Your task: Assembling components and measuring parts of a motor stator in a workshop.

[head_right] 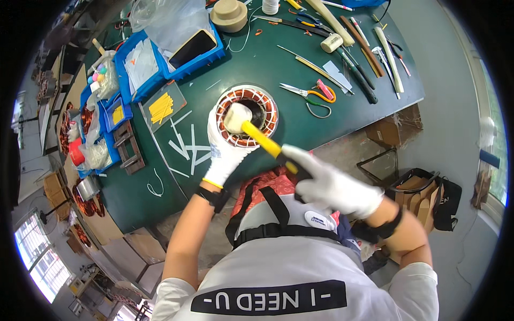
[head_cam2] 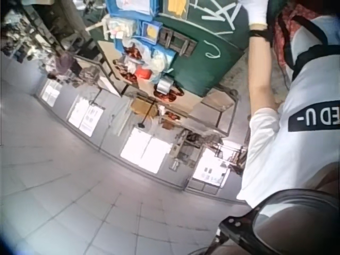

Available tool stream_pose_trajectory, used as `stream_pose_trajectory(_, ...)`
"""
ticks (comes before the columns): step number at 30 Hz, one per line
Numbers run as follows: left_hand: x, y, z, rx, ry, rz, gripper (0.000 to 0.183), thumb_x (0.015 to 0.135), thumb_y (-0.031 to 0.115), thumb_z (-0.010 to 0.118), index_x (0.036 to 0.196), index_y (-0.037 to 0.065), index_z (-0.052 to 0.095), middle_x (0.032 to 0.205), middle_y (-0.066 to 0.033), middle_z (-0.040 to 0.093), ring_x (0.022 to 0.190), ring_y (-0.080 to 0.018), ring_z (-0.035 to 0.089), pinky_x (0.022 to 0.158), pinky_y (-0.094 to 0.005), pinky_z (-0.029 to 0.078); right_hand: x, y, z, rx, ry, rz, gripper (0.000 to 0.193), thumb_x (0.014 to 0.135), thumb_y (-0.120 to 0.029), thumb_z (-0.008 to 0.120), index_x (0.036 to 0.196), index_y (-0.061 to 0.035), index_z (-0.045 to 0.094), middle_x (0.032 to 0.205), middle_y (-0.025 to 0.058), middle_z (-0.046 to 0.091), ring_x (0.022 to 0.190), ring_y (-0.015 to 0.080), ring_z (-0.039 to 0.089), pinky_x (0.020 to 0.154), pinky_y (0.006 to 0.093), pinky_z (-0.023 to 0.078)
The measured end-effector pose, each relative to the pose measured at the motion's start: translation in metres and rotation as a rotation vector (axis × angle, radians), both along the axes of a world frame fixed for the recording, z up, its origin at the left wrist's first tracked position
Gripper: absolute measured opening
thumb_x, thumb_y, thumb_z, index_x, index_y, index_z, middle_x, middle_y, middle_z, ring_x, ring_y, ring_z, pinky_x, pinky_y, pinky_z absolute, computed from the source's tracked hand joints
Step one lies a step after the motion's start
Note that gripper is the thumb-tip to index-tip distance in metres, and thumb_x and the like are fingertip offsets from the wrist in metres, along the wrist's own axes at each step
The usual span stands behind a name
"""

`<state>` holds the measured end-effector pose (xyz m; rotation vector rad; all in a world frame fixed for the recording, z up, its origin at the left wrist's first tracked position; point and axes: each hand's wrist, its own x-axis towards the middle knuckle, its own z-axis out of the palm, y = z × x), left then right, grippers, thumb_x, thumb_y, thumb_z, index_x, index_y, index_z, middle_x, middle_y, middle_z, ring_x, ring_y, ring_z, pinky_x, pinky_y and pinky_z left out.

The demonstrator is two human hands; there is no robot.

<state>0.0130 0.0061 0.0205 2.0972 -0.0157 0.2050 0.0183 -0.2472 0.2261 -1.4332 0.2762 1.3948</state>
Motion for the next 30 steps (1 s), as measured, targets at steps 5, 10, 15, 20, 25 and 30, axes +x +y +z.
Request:
stream_pose_trajectory(5, 0.0, 0.024, 0.005, 0.287, -0.112, -0.041, 0.138, 0.048, 0.052, 0.094, 0.152, -0.002, 0.021, 0.144, -0.0265, 0.04, 0.133, -0.0416, 0.043, 0.112, -0.05, 0.035, 0.019, -0.009, 0.04, -0.117, -0.632, -0.584, 0.073, 0.092, -0.004, 0.043, 0.159, -0.018, 0.019, 0.071, 0.0015, 0.05, 0.044, 0.0057, 0.04, 0.038, 0.0214, 0.034)
stream_pose_trajectory(10, 0.015, -0.009, 0.0, 0.021, -0.033, -0.056, 0.13, 0.047, 0.03, 0.1, 0.148, 0.0, 0.025, 0.14, -0.0216, 0.045, 0.129, -0.035, 0.049, 0.109, -0.044, 0.042, -0.05, 0.021, -0.008, -0.07, -0.142, -0.177, 0.082, 0.081, 0.011, 0.045, 0.156, -0.0147, 0.025, 0.073, 0.0018, 0.053, 0.049, 0.0099, 0.048, 0.048, 0.0239, 0.041)
stream_pose_trajectory(15, -0.011, 0.005, -0.005, 0.113, -0.021, 0.011, 0.137, 0.048, 0.038, 0.096, 0.153, -0.002, 0.017, 0.148, -0.0267, 0.034, 0.137, -0.0419, 0.038, 0.115, -0.0482, 0.032, 0.009, -0.01, 0.034, -0.08, -0.315, -0.279, 0.076, 0.087, -0.005, 0.05, 0.157, -0.0187, 0.026, 0.081, 0.0041, 0.056, 0.053, 0.0065, 0.048, 0.044, 0.021, 0.04)
stream_pose_trajectory(20, 0.03, -0.002, 0.033, 0.121, 0.024, -0.208, 0.129, 0.049, 0.038, 0.097, 0.149, -0.002, 0.026, 0.145, -0.0228, 0.042, 0.134, -0.0369, 0.044, 0.113, -0.0475, 0.038, -0.029, -0.01, -0.021, -0.347, -0.812, -0.676, 0.07, 0.089, -0.001, 0.048, 0.155, -0.0089, 0.027, 0.112, 0.0116, 0.056, 0.058, 0.0095, 0.055, 0.048, 0.0237, 0.046)
stream_pose_trajectory(25, 0.014, -0.003, 0.012, -0.068, 0.079, -0.134, 0.131, 0.05, 0.023, 0.099, 0.15, 0.0, 0.017, 0.144, -0.0209, 0.044, 0.129, -0.0326, 0.051, 0.11, -0.0439, 0.043, 0.031, -0.011, 0.028, -0.128, 0.005, 0.053, 0.077, 0.083, 0.002, 0.049, 0.156, -0.01, 0.029, 0.093, 0.0065, 0.059, 0.057, 0.0082, 0.053, 0.053, 0.0251, 0.047)
stream_pose_trajectory(30, 0.013, -0.01, 0.018, 0.031, -0.006, -0.151, 0.132, 0.053, 0.031, 0.098, 0.15, -0.003, 0.016, 0.145, -0.0222, 0.042, 0.13, -0.0338, 0.05, 0.111, -0.0461, 0.041, 0.017, -0.014, 0.022, -0.371, -0.894, -0.398, 0.071, 0.083, 0.006, 0.043, 0.152, -0.006, 0.031, 0.106, 0.0111, 0.058, 0.08, 0.0138, 0.059, 0.068, 0.0271, 0.052)
